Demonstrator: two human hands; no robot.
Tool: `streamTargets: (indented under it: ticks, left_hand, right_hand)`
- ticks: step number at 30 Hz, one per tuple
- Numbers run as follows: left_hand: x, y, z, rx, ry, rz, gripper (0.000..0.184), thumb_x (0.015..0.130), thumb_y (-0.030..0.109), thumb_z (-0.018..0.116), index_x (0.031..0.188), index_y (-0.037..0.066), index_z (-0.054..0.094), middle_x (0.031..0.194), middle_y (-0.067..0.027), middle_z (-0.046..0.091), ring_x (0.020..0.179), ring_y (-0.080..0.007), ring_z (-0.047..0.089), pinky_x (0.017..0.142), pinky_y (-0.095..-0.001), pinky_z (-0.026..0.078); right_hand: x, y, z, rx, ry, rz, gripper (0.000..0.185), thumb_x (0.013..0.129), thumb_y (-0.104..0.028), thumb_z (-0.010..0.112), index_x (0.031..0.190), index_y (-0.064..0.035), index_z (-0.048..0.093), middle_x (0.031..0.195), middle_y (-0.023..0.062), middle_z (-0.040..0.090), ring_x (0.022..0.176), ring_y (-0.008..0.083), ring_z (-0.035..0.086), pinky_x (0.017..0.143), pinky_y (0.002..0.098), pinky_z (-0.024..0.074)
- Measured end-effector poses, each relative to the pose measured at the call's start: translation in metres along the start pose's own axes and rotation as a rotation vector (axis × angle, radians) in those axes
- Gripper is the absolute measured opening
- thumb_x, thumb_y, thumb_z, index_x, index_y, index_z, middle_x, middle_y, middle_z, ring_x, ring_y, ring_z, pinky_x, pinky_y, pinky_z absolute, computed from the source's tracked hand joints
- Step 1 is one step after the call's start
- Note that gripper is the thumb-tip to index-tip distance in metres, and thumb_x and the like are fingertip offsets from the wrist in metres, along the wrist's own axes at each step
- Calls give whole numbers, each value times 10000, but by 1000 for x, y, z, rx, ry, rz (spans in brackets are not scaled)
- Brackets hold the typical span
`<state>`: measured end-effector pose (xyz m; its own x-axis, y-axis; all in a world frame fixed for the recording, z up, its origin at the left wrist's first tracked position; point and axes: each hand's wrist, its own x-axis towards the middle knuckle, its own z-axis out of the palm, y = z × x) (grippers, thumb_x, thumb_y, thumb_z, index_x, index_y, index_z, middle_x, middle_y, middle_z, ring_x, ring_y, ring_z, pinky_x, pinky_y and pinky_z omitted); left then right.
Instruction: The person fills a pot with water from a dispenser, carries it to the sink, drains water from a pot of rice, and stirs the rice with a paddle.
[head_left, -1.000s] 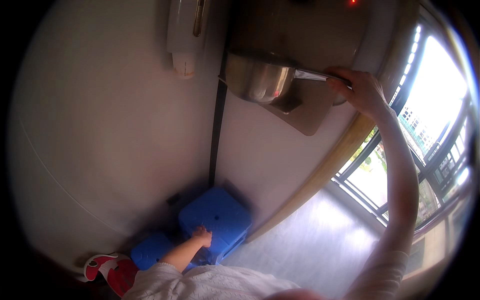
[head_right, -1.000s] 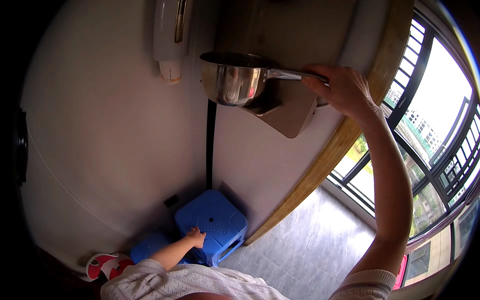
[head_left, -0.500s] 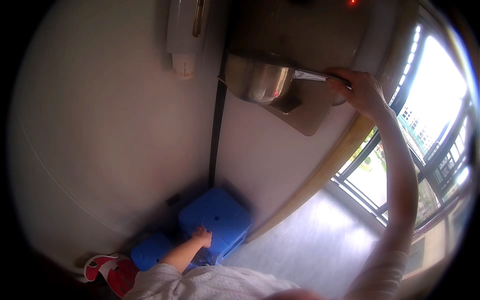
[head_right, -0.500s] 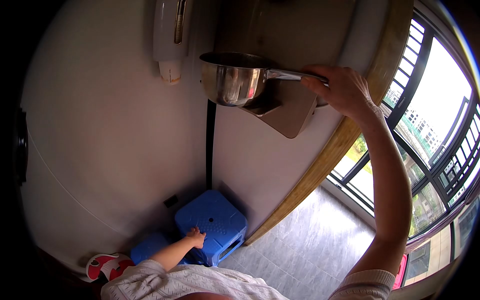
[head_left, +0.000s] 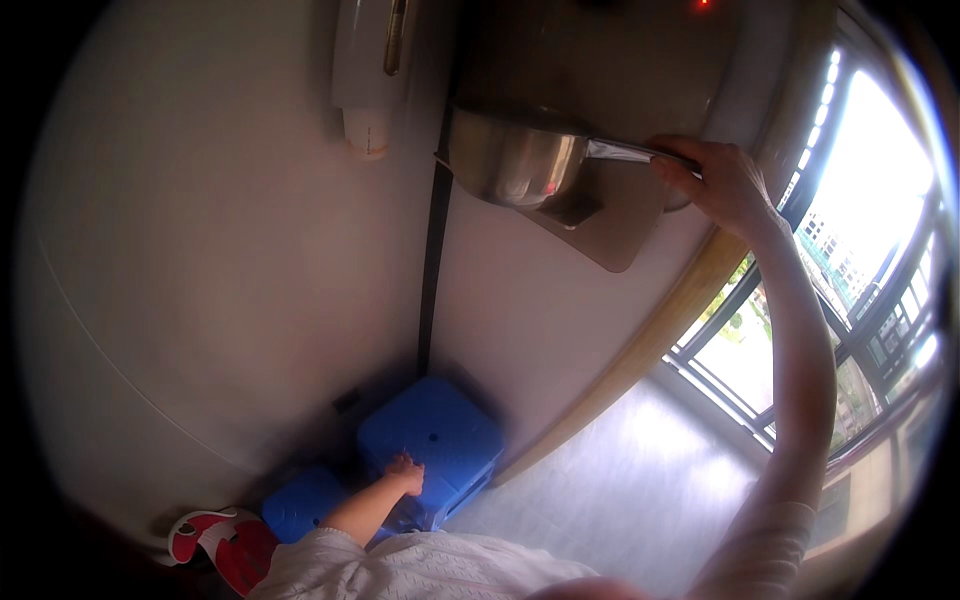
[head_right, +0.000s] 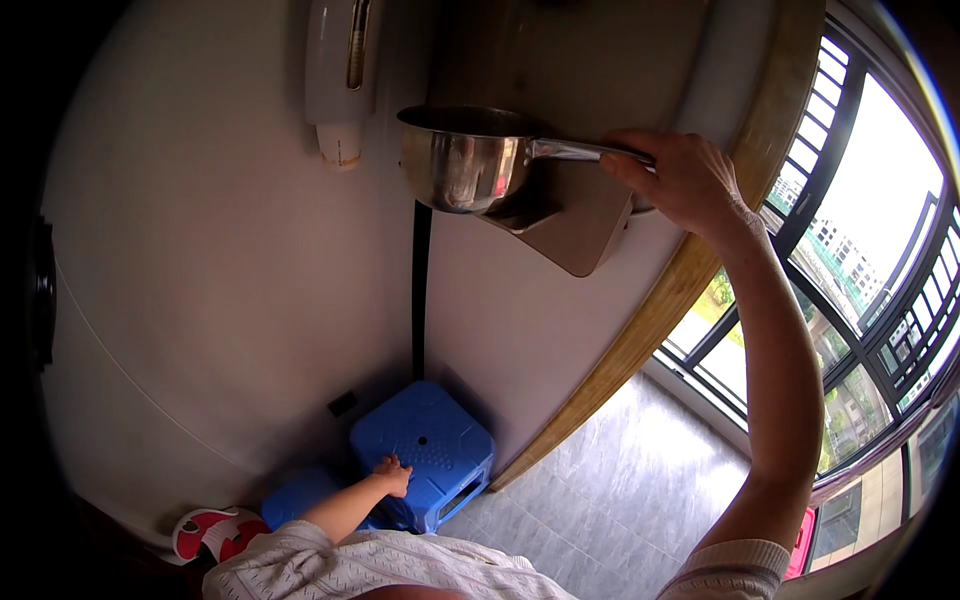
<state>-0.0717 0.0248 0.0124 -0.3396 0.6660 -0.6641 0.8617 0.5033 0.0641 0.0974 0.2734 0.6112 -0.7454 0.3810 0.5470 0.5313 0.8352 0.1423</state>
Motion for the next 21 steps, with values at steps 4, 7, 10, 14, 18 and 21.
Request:
streamTargets:
  ticks: [4,7,10,14,18,21]
  left_hand:
    - [4,-3,2,17,3,3,646,802,245,562,1405,168,343,1471,-252,181,1327,-452,246,1032,-499,348]
    - [4,-3,1,24,5,4,645,802,244,561,1405,163,344,1471,-247,187,1326,-455,246,1032,-497,348]
    - [-2,0,-2,8,0,2,641,802,244,562,1401,157,350,1474,-241,187,1328,-453,245,1033,-495,346]
    - [-2,0,-2,-9,1,-5,622,809,233,553,1395,152,358,1475,-236,183,1331,-443,242,1032,-491,347]
    - [-4,0,-4,-31,-2,-12,610,822,225,537,1398,153,351,1477,-228,180,1334,-431,240,1033,-492,343]
    - [-1,-2,-1,-30,5,-10,616,827,230,534,1406,159,339,1479,-224,179,1337,-427,238,1036,-493,337]
  right_hand:
    - [2,-2,-1,-2,-17,11,356,873,-424,551,1135,-197,635,914,58,687,857,244,652,763,350,495]
    - [2,-3,-1,-4,-12,7,356,872,-423,553,1135,-199,635,916,57,687,859,242,652,767,347,494]
    - [-1,-3,-2,-3,-15,11,355,870,-420,555,1138,-201,633,915,58,687,861,240,651,768,344,494]
    - [1,-1,-1,13,-24,11,351,870,-408,554,1142,-199,630,913,60,686,859,237,651,766,342,492]
    - [0,-1,-1,12,-17,5,346,870,-398,554,1139,-195,631,910,63,686,853,236,653,761,341,491]
    - [1,1,2,1,0,-8,346,868,-400,557,1133,-191,633,900,61,686,844,237,654,756,341,492]
